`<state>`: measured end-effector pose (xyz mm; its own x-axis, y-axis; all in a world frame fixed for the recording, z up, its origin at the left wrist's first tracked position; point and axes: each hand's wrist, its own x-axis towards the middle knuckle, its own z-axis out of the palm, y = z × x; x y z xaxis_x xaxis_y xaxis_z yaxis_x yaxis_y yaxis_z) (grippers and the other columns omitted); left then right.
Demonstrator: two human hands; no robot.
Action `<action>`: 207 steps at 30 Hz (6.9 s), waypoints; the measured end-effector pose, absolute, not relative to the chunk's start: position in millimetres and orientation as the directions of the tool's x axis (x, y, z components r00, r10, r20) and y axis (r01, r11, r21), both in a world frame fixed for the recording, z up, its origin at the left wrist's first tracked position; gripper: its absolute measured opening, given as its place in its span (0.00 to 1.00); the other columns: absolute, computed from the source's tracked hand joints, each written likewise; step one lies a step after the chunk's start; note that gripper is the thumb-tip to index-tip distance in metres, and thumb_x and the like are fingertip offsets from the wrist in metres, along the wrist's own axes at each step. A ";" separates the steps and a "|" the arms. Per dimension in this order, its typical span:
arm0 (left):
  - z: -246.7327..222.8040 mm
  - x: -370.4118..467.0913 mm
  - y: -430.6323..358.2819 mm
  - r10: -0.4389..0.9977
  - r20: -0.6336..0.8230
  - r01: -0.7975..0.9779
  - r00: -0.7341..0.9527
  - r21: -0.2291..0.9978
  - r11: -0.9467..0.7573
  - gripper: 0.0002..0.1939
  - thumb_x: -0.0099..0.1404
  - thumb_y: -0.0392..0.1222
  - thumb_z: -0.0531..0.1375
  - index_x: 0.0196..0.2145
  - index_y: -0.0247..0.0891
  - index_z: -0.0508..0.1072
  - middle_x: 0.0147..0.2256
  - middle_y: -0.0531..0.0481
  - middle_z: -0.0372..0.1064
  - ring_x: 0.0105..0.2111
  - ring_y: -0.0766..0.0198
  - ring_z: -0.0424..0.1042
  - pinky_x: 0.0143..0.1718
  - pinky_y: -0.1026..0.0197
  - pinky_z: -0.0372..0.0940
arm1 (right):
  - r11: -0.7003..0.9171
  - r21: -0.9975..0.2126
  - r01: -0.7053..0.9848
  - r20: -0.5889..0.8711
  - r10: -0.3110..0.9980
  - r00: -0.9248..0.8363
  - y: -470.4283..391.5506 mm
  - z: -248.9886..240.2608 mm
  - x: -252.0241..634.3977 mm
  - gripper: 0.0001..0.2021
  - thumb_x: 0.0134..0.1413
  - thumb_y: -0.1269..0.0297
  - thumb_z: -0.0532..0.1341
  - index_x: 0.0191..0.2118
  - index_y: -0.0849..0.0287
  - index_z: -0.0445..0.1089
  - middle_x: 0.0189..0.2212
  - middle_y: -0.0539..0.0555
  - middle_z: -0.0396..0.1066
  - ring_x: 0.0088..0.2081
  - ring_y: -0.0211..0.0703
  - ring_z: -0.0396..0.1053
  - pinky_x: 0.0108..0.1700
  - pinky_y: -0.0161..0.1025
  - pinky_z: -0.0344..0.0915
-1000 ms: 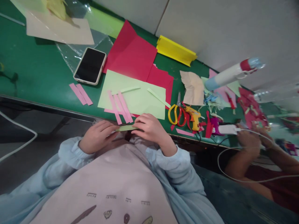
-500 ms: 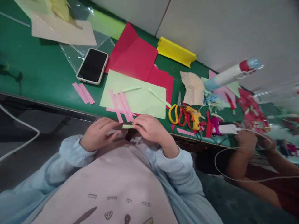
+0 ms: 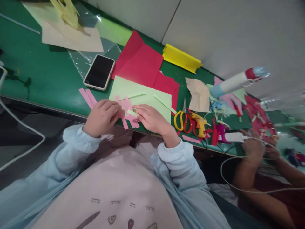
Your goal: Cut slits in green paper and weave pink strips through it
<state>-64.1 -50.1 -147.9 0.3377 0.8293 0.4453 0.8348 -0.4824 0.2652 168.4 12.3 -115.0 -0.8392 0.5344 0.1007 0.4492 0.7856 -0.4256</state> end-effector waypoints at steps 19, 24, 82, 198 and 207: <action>-160.0 -47.5 -49.0 0.761 0.369 0.752 0.534 0.203 -0.627 0.20 0.70 0.42 0.54 0.58 0.38 0.68 0.57 0.41 0.69 0.55 0.50 0.69 0.54 0.47 0.66 | 0.768 -0.391 0.507 0.019 0.558 -0.830 63.1 -134.5 151.0 0.21 0.67 0.69 0.47 0.62 0.63 0.62 0.62 0.61 0.63 0.65 0.49 0.57 0.65 0.53 0.57; -162.9 -49.0 -50.8 0.757 0.369 0.740 0.539 0.222 -0.635 0.20 0.70 0.41 0.55 0.57 0.37 0.69 0.56 0.40 0.69 0.55 0.49 0.69 0.55 0.45 0.66 | 0.757 -0.355 0.549 -0.003 0.586 -0.810 62.2 -134.0 145.3 0.22 0.66 0.70 0.47 0.63 0.65 0.59 0.62 0.63 0.62 0.65 0.50 0.56 0.65 0.52 0.57; -145.2 -48.4 -70.8 0.621 0.444 0.693 0.646 -0.002 -0.721 0.08 0.69 0.34 0.54 0.37 0.38 0.74 0.34 0.49 0.75 0.33 0.62 0.73 0.35 0.60 0.68 | 0.587 -0.531 0.611 -0.157 0.640 -0.752 -35.5 -105.5 191.7 0.09 0.65 0.65 0.55 0.38 0.60 0.72 0.36 0.53 0.72 0.36 0.38 0.66 0.37 0.34 0.56; -161.3 -59.3 -63.3 0.593 0.603 0.589 0.534 0.238 -0.772 0.04 0.64 0.38 0.61 0.37 0.35 0.72 0.36 0.45 0.77 0.35 0.62 0.77 0.37 0.61 0.73 | 0.664 -0.304 0.683 0.064 0.729 -0.681 -46.7 -128.6 174.2 0.16 0.64 0.56 0.59 0.54 0.55 0.71 0.40 0.55 0.74 0.42 0.43 0.69 0.38 0.37 0.62; -165.7 -61.4 -63.8 0.598 0.602 0.565 0.529 0.276 -0.778 0.06 0.64 0.38 0.62 0.39 0.36 0.72 0.38 0.45 0.77 0.37 0.62 0.77 0.41 0.59 0.73 | 0.722 -0.240 0.649 0.211 0.691 -0.691 -50.3 -141.8 175.7 0.15 0.67 0.57 0.54 0.50 0.54 0.75 0.41 0.55 0.74 0.41 0.41 0.68 0.39 0.38 0.61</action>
